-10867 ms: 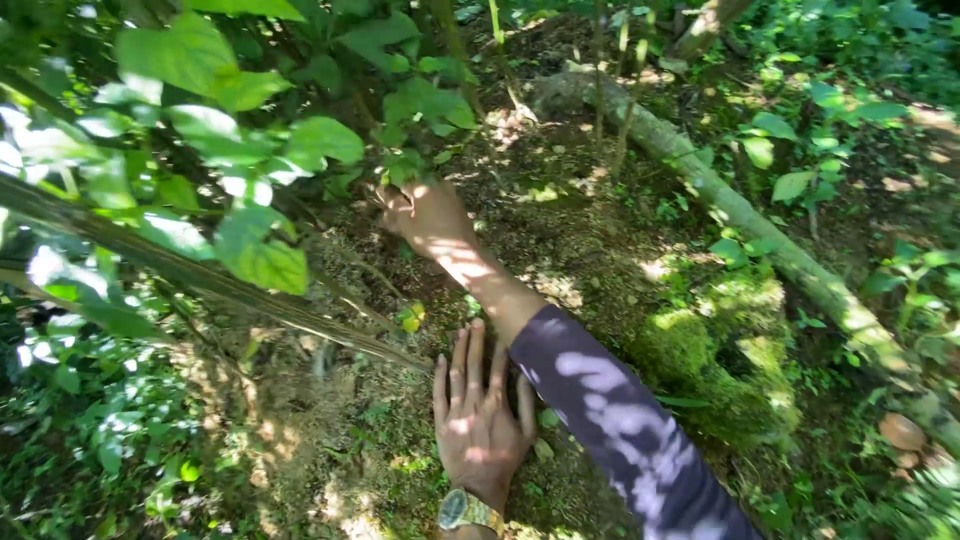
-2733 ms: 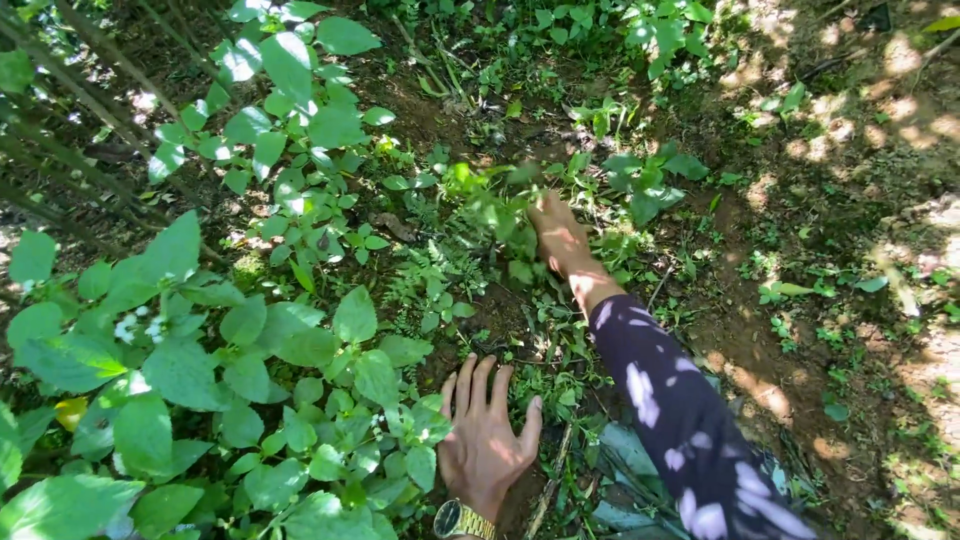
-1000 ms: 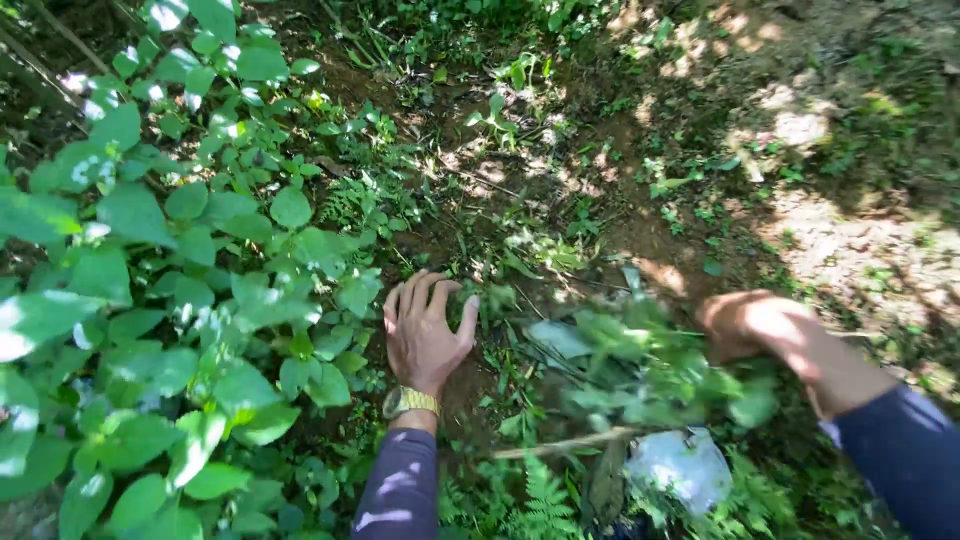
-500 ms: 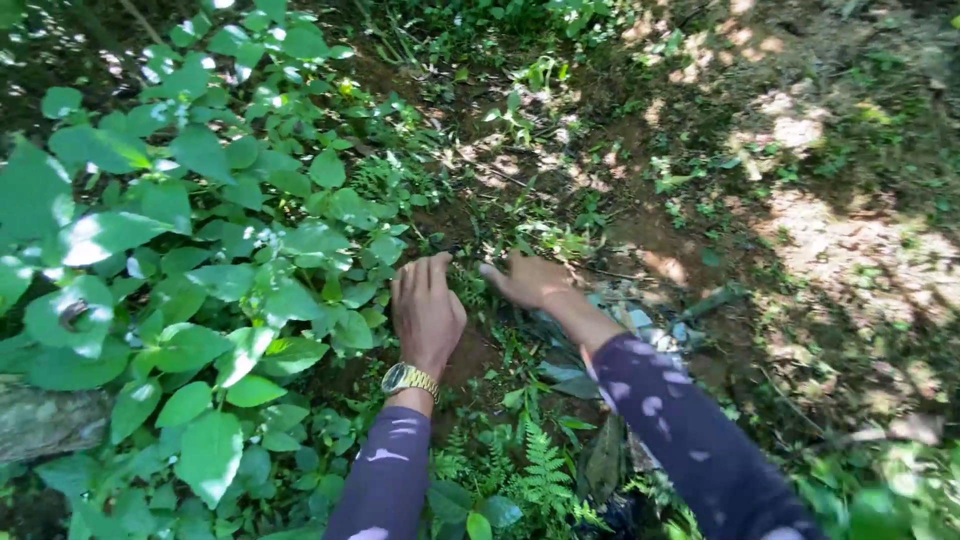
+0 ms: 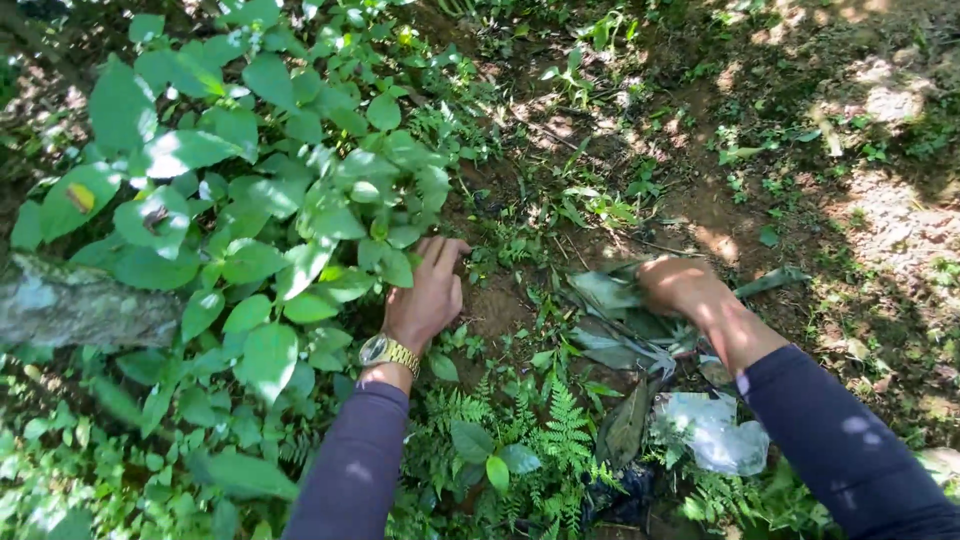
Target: Gathering plants and moss from the forest floor.
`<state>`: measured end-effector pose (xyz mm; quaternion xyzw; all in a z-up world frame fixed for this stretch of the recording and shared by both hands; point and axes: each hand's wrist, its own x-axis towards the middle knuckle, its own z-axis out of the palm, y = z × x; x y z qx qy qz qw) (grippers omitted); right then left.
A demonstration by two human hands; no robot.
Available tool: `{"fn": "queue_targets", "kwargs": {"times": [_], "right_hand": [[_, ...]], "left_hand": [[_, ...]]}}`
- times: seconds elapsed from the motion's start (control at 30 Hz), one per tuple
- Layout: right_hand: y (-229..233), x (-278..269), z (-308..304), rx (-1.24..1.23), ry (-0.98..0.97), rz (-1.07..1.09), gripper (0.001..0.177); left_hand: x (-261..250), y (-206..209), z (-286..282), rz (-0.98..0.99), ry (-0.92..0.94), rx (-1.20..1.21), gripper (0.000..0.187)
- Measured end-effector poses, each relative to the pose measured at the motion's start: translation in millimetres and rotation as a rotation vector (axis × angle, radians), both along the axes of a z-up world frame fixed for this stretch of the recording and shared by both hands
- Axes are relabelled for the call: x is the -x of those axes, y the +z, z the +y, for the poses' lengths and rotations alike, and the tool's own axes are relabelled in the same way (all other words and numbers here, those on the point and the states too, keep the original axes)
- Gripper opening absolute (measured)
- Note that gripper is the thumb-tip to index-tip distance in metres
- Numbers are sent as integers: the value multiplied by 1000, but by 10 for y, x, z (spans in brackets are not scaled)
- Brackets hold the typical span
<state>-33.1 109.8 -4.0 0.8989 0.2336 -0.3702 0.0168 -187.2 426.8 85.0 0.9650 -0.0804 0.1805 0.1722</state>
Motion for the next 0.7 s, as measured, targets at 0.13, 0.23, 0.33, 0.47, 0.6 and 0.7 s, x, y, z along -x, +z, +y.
{"fn": "queue_targets", "kwargs": {"times": [0.13,0.23,0.33,0.47,0.6,0.7], "right_hand": [[173,130,547,-292,26,-522,58],[334,344,1188,-722,112,-668,65],[490,513,1601,-627,-14,-427,58],[-60,621,1637,-769,48,-161,41],[-173,610,1443,-1025,541,-48,37],[280,749,1609,-518,767,-1,52]], "left_hand": [[98,58,-44,62,37,-107,38],[237,73,-54,37,19,-172,39],[348,148,-11,31,10,-225,37],[689,160,229,-91,2,-294,37],[1205,579,328,-54,73,-319,31],[1457,672,456,-109,128,-365,30]]}}
